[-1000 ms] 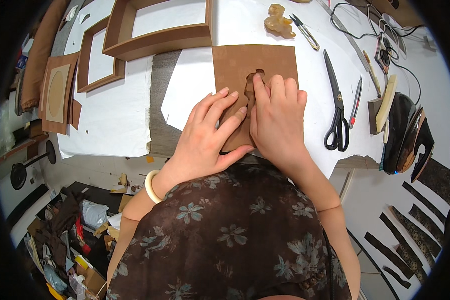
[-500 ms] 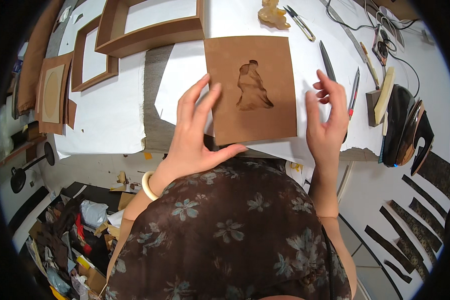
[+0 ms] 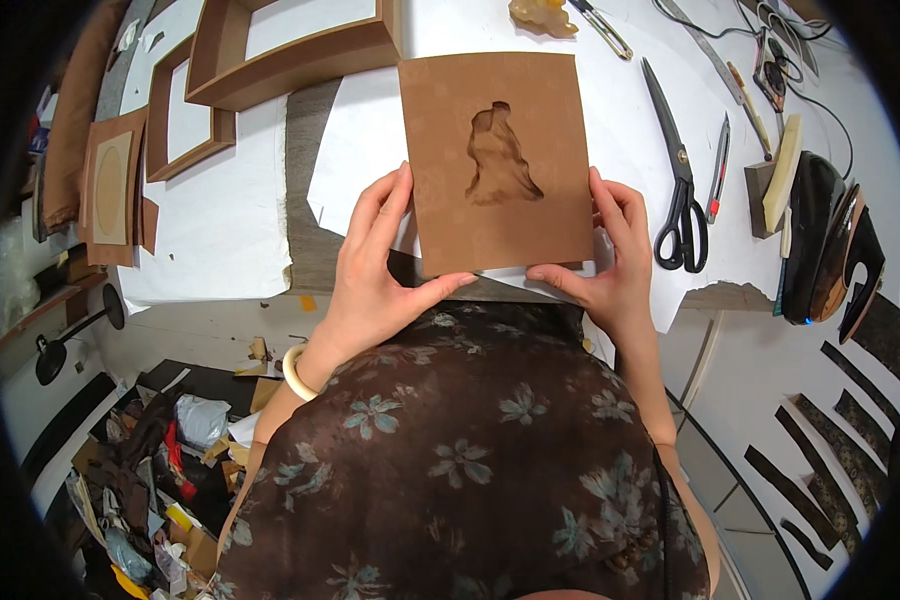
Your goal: The person uses a heated tool to emboss a design onto a piece of brown leather mounted on a foam pad. They then use scissors to trim the edges of the leather and a small hammer to refine the embossed details. Finally, they compare the finished piece to a reference template.
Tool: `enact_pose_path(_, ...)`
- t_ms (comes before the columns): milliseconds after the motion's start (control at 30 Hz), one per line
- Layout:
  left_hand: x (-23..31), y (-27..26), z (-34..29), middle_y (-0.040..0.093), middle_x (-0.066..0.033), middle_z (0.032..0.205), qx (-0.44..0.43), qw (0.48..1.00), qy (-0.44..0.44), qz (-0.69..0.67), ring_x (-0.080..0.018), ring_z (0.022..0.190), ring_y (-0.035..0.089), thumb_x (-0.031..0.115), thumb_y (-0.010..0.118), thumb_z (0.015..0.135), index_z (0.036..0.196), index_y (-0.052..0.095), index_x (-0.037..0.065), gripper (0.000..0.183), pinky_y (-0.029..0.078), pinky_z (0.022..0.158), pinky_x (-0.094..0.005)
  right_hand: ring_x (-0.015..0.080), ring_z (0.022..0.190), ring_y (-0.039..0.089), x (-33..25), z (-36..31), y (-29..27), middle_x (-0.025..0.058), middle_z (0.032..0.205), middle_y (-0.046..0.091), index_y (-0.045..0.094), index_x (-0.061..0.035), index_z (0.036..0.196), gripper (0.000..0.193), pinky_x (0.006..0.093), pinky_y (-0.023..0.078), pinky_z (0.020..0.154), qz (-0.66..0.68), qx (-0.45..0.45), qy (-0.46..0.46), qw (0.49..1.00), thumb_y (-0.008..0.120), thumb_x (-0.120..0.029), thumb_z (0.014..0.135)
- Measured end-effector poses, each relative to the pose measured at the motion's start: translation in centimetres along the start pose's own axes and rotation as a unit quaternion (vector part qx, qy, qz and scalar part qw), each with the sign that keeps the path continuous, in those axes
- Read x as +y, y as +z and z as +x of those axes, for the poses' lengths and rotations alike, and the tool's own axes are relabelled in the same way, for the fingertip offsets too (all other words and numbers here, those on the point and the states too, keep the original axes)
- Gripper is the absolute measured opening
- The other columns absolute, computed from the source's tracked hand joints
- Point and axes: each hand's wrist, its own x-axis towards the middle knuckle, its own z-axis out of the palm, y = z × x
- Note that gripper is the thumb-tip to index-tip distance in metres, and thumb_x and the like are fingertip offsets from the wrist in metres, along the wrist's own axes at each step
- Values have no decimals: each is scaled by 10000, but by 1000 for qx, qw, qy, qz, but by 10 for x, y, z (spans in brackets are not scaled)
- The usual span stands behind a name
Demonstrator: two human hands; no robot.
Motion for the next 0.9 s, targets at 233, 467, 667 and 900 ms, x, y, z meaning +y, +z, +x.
enact_pose_path(233,-2,1,-1,483,-210,1580,5,1000,7,1,-359,1463,547,281,1025,735,1675,380,-12,1177,494,1211,-472,244,1130,618,-7,7,-6,120,1359,559,578,-19,1554,1120,366,571,924,-37,21,-38,998,1046,-424,620)
enact_pose_path(467,11,1,10,622,-115,1297,79,994,-60,-52,-194,1082,632,169,956,836,1638,429,0,974,547,953,-335,247,970,641,-47,47,-5,110,1121,653,773,-43,1186,355,367,548,842,-71,52,-156,984,899,-111,861)
enact_pose_path(667,15,-1,18,632,-36,1143,107,974,-114,-166,-93,1014,609,-29,782,961,1568,504,12,669,523,925,-271,182,866,608,-29,60,3,79,1012,660,753,-2,1176,293,328,513,758,-64,118,65,989,851,-140,938)
enact_pose_path(900,6,7,18,673,-95,1253,161,960,-121,-194,-121,1067,632,-46,660,1025,1479,536,-19,472,537,976,-293,105,780,564,-25,61,6,24,918,644,696,-5,1150,370,263,486,697,49,142,128,980,908,-165,893)
